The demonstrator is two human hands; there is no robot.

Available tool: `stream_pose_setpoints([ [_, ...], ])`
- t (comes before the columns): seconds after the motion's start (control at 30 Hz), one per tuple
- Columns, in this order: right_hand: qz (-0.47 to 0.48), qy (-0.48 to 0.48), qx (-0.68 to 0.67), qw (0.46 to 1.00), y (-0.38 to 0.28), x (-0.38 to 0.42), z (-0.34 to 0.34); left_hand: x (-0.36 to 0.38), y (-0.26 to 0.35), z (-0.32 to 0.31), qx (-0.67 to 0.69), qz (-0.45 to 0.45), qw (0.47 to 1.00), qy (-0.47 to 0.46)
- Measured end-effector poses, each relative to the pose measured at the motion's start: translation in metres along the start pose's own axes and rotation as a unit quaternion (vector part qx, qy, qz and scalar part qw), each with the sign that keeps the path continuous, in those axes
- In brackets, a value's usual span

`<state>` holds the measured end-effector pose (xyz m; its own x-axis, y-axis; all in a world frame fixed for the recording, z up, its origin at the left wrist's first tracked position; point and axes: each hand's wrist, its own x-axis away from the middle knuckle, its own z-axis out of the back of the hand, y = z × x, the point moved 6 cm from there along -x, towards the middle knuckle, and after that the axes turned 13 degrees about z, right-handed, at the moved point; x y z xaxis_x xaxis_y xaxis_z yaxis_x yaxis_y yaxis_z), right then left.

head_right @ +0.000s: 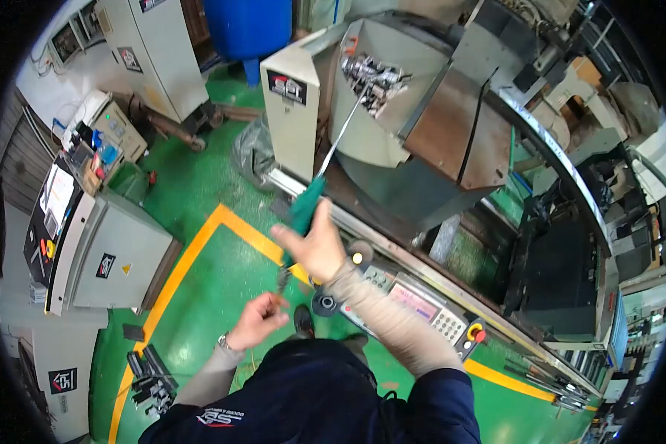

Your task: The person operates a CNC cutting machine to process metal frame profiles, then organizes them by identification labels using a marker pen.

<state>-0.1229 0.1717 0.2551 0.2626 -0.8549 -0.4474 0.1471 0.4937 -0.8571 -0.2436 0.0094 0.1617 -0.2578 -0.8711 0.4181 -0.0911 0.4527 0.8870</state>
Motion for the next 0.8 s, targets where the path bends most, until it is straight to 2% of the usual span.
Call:
stream_pose_setpoints([
  [0.03,0.003,-0.007,0.017,1.0,-0.007,0.022,-0.021,-0.004,0.001,0.008,0.024,-0.006,0.999,0.037],
  [0.07,-0.048,-0.072,0.01,0.996,0.009,0.049,-0.04,-0.006,0.007,0.019,-0.007,-0.016,0.995,0.098],
  [0.1,-0.095,-0.135,0.002,0.986,0.024,0.072,-0.054,-0.012,0.004,0.022,0.071,0.019,0.992,0.105],
  [0.13,-0.187,-0.167,-0.018,0.968,0.021,0.084,-0.053,-0.016,-0.008,0.026,0.057,0.012,0.994,0.096],
  [0.23,0.031,-0.142,0.164,0.976,0.031,0.108,-0.021,-0.036,-0.045,0.027,-0.019,0.013,0.995,0.097],
  [0.3,0.003,-0.103,0.201,0.974,0.035,0.12,0.021,-0.051,-0.06,0.024,-0.076,0.013,0.991,0.11],
  [0.4,-0.108,-0.045,0.196,0.973,0.056,0.161,0.084,-0.081,-0.063,0.012,-0.171,0.007,0.975,0.141],
  [0.5,-0.189,0.043,0.184,0.964,0.052,0.202,0.124,-0.109,-0.077,0.003,-0.152,0.008,0.976,0.156],
  [0.53,-0.222,0.063,0.176,0.957,0.051,0.218,0.132,-0.116,-0.083,0.002,-0.163,-0.027,0.971,0.172],
  [0.57,-0.252,0.083,0.166,0.95,0.05,0.233,0.138,-0.119,-0.093,0.002,-0.184,-0.021,0.965,0.188],
  [0.63,-0.255,0.081,0.176,0.947,0.052,0.265,0.139,-0.118,-0.129,0.009,-0.251,0.001,0.94,0.23],
  [0.7,-0.258,0.079,0.173,0.947,0.052,0.293,0.137,-0.107,-0.155,0.015,-0.303,-0.016,0.92,0.248],
  [0.8,-0.254,0.032,0.149,0.955,0.036,0.31,0.143,-0.108,-0.201,0.015,-0.34,-0.018,0.91,0.238],
])
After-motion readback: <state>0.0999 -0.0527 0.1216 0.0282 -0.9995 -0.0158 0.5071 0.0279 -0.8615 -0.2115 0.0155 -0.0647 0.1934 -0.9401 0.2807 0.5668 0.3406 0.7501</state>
